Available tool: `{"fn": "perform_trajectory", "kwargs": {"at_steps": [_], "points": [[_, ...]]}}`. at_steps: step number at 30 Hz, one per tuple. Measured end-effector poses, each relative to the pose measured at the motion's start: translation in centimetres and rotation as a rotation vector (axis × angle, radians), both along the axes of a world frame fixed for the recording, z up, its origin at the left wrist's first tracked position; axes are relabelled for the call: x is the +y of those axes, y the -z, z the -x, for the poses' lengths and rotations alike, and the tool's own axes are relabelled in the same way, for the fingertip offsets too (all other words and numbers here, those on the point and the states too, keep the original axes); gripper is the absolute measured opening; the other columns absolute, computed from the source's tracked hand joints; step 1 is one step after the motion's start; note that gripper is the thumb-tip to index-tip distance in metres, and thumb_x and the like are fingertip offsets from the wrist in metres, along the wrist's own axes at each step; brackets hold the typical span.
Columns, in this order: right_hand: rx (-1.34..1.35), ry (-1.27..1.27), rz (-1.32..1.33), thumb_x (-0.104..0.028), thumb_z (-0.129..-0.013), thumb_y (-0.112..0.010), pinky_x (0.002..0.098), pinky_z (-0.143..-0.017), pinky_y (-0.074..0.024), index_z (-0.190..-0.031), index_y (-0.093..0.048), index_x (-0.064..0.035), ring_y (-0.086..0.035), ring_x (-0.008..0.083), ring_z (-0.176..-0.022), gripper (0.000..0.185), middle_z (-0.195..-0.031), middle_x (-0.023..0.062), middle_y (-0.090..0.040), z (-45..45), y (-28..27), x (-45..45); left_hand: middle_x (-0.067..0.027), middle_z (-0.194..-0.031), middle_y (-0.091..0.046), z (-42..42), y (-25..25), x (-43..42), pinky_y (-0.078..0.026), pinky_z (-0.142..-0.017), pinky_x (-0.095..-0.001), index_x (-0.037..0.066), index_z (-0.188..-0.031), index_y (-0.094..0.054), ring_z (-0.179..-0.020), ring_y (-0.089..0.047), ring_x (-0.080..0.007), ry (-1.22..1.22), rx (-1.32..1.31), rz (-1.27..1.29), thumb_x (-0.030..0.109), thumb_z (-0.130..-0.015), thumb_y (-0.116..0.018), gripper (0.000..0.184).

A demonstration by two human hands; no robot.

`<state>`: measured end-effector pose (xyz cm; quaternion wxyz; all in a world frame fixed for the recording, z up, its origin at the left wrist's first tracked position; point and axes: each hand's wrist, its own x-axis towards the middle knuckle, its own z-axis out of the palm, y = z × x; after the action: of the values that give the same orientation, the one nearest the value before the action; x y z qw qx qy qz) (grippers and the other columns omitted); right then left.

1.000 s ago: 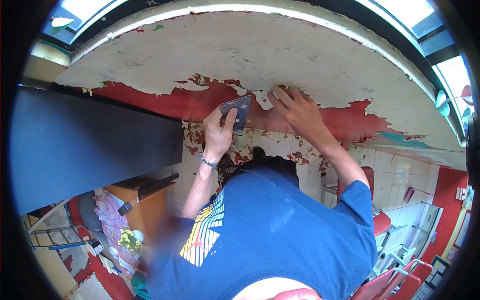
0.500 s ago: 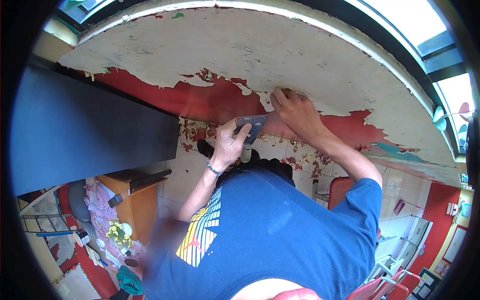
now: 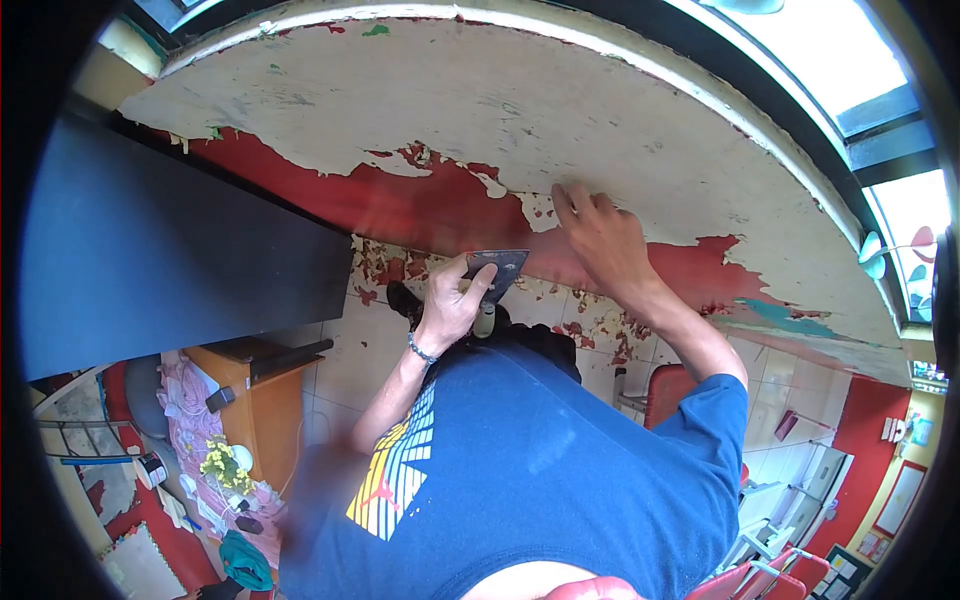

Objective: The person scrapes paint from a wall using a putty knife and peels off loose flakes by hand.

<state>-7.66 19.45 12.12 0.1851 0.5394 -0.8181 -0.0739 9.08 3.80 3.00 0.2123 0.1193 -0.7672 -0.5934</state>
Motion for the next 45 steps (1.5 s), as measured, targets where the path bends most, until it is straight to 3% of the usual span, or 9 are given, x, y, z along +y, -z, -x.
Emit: {"fn": "perform_trajectory", "kwargs": {"at_steps": [5,7,10,19,27,35,45], "points": [[0.008,0.007,-0.003,-0.009,-0.073,-0.063,0.0275,-0.05,-0.054,-0.109,-0.06,-0.0036,-0.065,0.0147,-0.068,0.036,-0.094,0.0049,-0.057,1.1,0.8,0.5,-0.014,-0.087,-0.071,0.1,0.2,0.2,-0.052,-0.072,-0.0332,-0.002,-0.102,-0.067,-0.079,-0.069,-0.0232,0.037,-0.056,-0.043,0.018,-0.092,-0.064,0.022],[0.032,-0.014,0.028,-0.011,-0.071,-0.064,0.0264,-0.048,-0.0529,-0.09,-0.062,-0.0041,-0.067,0.0151,-0.065,0.02,-0.083,0.0046,-0.061,1.3,0.4,0.4,-0.0141,-0.088,-0.071,0.1,0.2,0.3,-0.052,-0.073,-0.0331,-0.002,-0.102,-0.067,-0.08,-0.069,-0.0232,0.035,-0.049,-0.031,0.017,-0.092,-0.064,0.022],[0.04,-0.021,0.01,-0.01,-0.071,-0.063,0.0268,-0.048,-0.0523,-0.084,-0.062,-0.0054,-0.066,0.0148,-0.065,0.014,-0.081,0.0035,-0.061,1.7,0.9,0.2,-0.0138,-0.089,-0.071,0.1,0.2,0.4,-0.052,-0.074,-0.0326,-0.002,-0.103,-0.067,-0.081,-0.069,-0.0224,0.035,-0.037,-0.037,0.016,-0.091,-0.064,0.022],[0.073,-0.124,0.082,-0.012,-0.07,-0.063,0.0282,-0.047,-0.0516,-0.082,-0.061,-0.0073,-0.065,0.015,-0.065,0.012,-0.078,0.0021,-0.06,2.4,0.1,0.6,-0.0135,-0.088,-0.072,0.1,0.3,0.4,-0.052,-0.071,-0.0319,-0.002,-0.102,-0.067,-0.078,-0.069,-0.0208,0.028,-0.016,-0.063,0.017,-0.092,-0.064,0.022],[0.104,-0.13,0.03,-0.012,-0.07,-0.063,0.0275,-0.047,-0.0512,-0.081,-0.06,-0.0075,-0.065,0.0146,-0.064,0.012,-0.078,0.0019,-0.057,2.6,0.6,0.3,-0.0131,-0.09,-0.07,0.0,-0.7,1.0,-0.051,-0.074,-0.0318,0.0,-0.105,-0.067,-0.081,-0.067,-0.0204,0.1,-0.129,-0.143,0.018,-0.093,-0.062,0.022],[0.174,-0.108,-0.023,-0.011,-0.07,-0.063,0.0266,-0.047,-0.0508,-0.082,-0.061,-0.0061,-0.064,0.0125,-0.062,0.014,-0.078,0.002,-0.055,2.5,0.9,0.2,-0.012,-0.09,-0.071,-0.8,-0.3,0.6,-0.052,-0.07,-0.0303,0.0,-0.104,-0.067,-0.077,-0.067,-0.0179,0.062,-0.08,-0.183,0.016,-0.093,-0.063,0.02],[0.035,-0.103,0.069,-0.011,-0.074,-0.062,0.0294,-0.051,-0.0531,-0.095,-0.061,-0.0062,-0.066,0.0149,-0.065,0.022,-0.087,0.0036,-0.06,2.5,0.2,1.6,-0.0122,-0.09,-0.072,-1.2,0.1,-0.3,-0.053,-0.072,-0.0318,0.0,-0.103,-0.067,-0.08,-0.069,-0.0188,0.03,-0.086,-0.115,0.017,-0.092,-0.063,0.021]]}}
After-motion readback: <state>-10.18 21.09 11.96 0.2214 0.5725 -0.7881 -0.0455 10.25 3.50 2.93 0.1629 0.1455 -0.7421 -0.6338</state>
